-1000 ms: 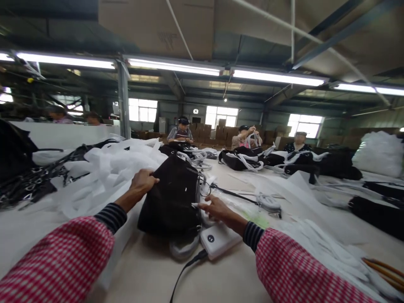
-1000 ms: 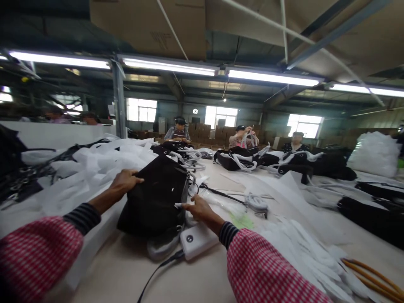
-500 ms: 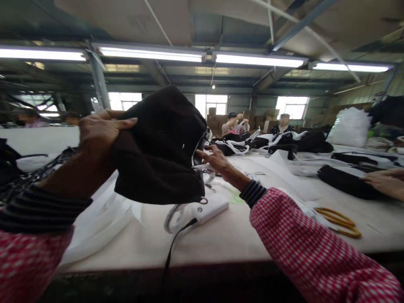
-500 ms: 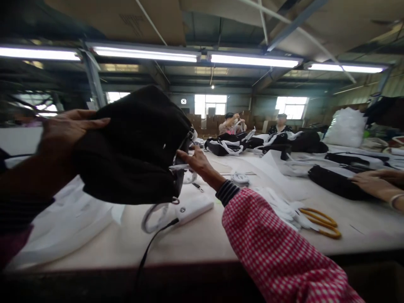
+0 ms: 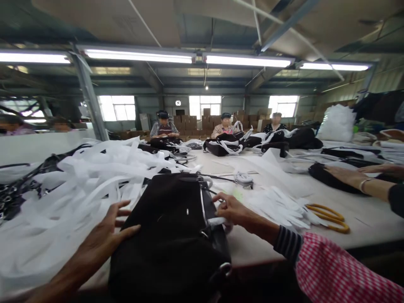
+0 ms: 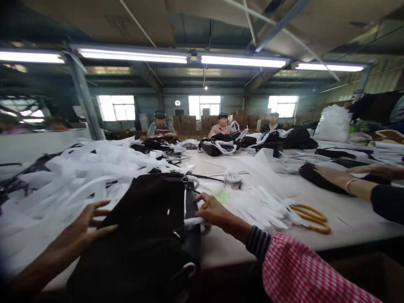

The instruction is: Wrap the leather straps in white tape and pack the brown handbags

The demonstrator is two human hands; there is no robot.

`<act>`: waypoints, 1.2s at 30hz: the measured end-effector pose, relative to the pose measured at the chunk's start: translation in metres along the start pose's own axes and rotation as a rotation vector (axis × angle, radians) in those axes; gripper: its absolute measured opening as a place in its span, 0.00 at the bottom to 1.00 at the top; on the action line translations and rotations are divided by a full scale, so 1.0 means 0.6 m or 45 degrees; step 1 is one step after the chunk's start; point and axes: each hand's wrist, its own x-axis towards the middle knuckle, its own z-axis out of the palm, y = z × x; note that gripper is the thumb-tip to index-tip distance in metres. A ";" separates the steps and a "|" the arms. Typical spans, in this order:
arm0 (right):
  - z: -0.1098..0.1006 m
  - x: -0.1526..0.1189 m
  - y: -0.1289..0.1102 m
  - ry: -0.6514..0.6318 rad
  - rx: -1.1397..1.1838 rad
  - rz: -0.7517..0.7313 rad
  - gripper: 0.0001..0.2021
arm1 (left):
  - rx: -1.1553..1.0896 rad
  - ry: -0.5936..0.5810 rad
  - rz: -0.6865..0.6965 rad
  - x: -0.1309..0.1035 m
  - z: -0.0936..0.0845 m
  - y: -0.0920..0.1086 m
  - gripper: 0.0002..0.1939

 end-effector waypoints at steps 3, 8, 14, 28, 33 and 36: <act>-0.028 0.008 0.003 0.096 -0.316 -0.151 0.05 | 0.321 -0.054 0.304 0.036 -0.025 0.056 0.33; -0.047 0.070 -0.010 0.439 -0.800 -0.376 0.10 | 0.602 -0.349 0.725 0.126 0.029 0.214 0.18; -0.034 0.129 0.020 0.300 -0.955 -0.291 0.11 | 0.727 -0.418 0.821 0.205 0.190 0.254 0.21; -0.061 -0.089 -0.061 -0.424 -0.502 -0.479 0.17 | 0.689 -0.228 0.696 0.231 0.219 0.149 0.20; -0.053 -0.192 -0.078 -0.484 -0.442 -0.382 0.20 | 0.627 -0.218 0.807 0.222 0.214 0.146 0.19; -0.054 -0.185 -0.076 -0.684 -0.390 -0.285 0.22 | 0.620 -0.228 0.910 0.202 0.213 0.160 0.17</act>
